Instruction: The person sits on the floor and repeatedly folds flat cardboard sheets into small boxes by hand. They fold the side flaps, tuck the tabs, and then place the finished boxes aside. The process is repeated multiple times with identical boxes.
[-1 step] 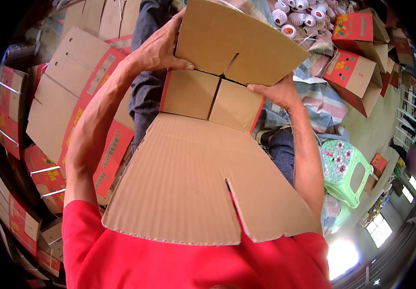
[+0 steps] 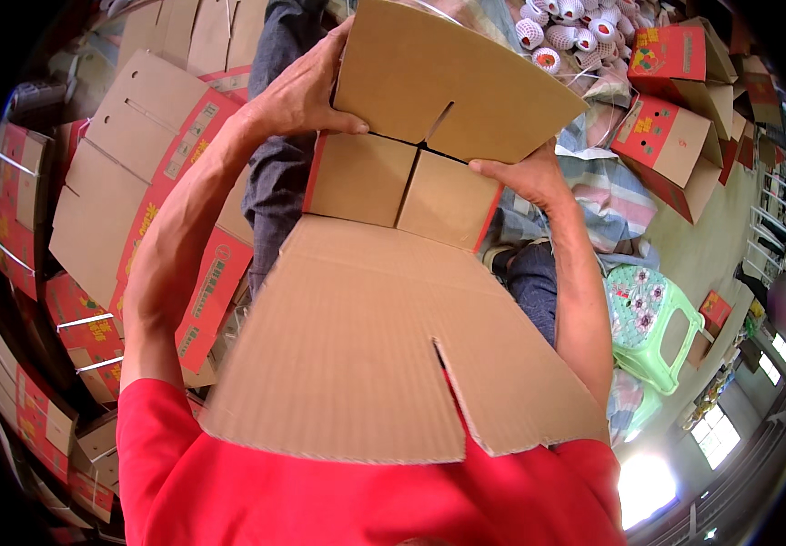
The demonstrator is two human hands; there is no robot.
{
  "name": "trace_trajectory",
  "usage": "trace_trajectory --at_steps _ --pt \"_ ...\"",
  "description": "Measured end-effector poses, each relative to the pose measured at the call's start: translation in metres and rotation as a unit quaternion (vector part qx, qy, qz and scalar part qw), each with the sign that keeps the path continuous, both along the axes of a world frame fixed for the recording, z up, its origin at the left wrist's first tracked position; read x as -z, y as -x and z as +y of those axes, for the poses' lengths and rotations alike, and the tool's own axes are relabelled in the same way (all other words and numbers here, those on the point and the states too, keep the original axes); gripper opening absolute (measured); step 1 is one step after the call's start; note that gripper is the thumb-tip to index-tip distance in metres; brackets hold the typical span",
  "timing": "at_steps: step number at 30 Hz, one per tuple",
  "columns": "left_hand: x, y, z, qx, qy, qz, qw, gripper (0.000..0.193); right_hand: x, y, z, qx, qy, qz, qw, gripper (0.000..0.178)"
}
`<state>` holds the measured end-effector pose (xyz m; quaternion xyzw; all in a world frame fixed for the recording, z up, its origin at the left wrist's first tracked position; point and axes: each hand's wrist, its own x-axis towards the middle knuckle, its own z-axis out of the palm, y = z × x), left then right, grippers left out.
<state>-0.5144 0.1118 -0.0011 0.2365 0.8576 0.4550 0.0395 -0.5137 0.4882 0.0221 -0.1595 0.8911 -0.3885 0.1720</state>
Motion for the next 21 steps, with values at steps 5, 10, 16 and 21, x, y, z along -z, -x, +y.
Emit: trace_trajectory --at_steps 5,10,16,21 --pt "0.004 -0.008 0.0 -0.017 0.016 0.018 1.0 0.132 -0.009 0.0 -0.007 0.013 -0.002 -0.072 0.997 0.06" --pt "-0.008 -0.014 0.005 -0.013 0.032 0.036 0.999 0.13 -0.009 -0.011 -0.006 0.022 0.037 -0.06 0.997 0.056" --pt "-0.052 -0.014 0.009 -0.116 0.063 0.182 0.974 0.108 -0.01 -0.013 -0.007 0.019 0.046 -0.048 0.998 0.053" --pt "-0.147 0.029 0.035 0.108 0.198 0.236 0.945 0.092 0.0 -0.014 0.0 -0.001 0.05 -0.017 0.999 0.05"
